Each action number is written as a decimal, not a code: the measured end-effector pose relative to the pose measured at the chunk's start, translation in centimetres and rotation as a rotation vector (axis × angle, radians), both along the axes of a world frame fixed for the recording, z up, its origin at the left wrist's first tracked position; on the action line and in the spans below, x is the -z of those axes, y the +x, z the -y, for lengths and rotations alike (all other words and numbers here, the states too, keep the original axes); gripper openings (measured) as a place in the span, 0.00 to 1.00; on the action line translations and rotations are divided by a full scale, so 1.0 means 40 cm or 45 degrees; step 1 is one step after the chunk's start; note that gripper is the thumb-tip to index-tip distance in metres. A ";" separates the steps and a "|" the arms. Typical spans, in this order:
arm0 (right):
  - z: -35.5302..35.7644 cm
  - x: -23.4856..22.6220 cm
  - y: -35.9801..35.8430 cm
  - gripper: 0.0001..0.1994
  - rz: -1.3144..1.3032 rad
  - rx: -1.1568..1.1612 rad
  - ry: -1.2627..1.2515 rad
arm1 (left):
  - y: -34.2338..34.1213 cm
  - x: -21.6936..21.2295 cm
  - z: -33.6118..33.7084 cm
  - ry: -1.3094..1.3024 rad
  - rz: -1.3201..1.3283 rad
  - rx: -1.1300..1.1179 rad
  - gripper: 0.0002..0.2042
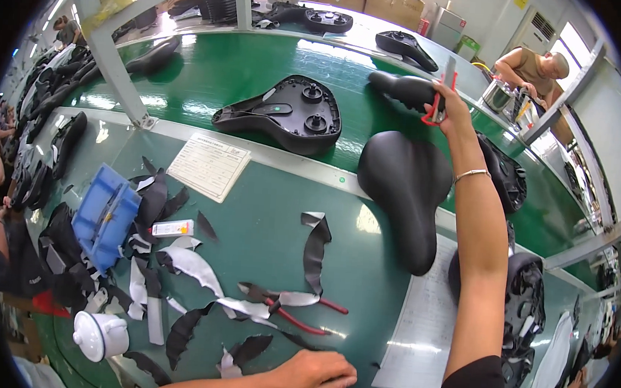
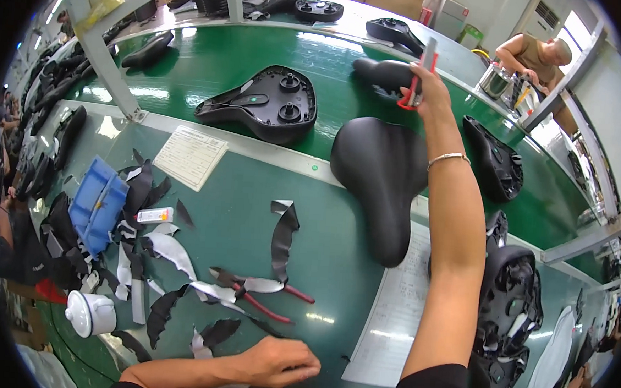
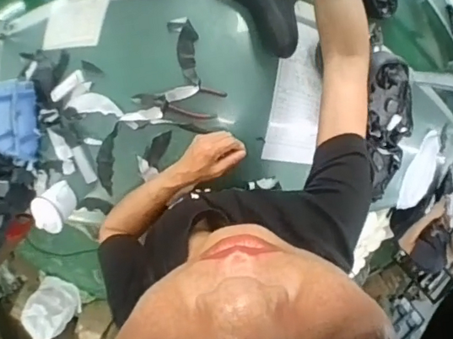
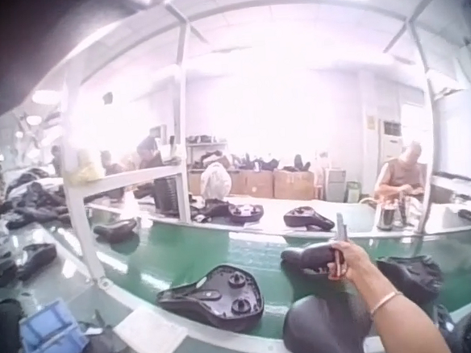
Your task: Trimming excess fabric and assembly of bicycle seats on a production line.
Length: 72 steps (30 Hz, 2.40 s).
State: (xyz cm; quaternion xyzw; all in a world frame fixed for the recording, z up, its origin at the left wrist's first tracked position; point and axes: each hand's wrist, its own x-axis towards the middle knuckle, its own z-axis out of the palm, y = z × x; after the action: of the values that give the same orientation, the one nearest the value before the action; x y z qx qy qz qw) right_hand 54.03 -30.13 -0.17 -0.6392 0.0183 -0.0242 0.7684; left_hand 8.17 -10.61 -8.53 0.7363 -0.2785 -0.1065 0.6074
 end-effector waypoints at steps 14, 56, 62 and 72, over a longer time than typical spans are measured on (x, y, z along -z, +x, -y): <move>-0.072 0.025 -1.251 0.19 1.502 -0.983 -1.743 | -0.079 -0.114 -0.246 -1.295 -1.099 -0.423 0.29; -0.082 0.061 -1.355 0.23 0.159 0.048 -0.471 | -0.509 -0.029 -0.199 -0.318 -0.100 -1.689 0.25; -0.133 0.013 -1.431 0.25 0.205 -0.225 -0.416 | -0.373 -0.190 -0.130 0.852 0.627 -0.724 0.29; 0.019 0.060 -1.446 0.31 0.806 -0.575 -1.624 | -0.249 -0.120 -0.122 0.555 0.427 -0.415 0.06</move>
State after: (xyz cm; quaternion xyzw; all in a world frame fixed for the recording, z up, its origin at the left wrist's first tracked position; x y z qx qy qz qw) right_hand -3.81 -30.90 -2.56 -0.9117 -0.3530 -0.0547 0.2032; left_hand -1.79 -5.72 -3.73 0.8914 -0.2237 0.0579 0.3899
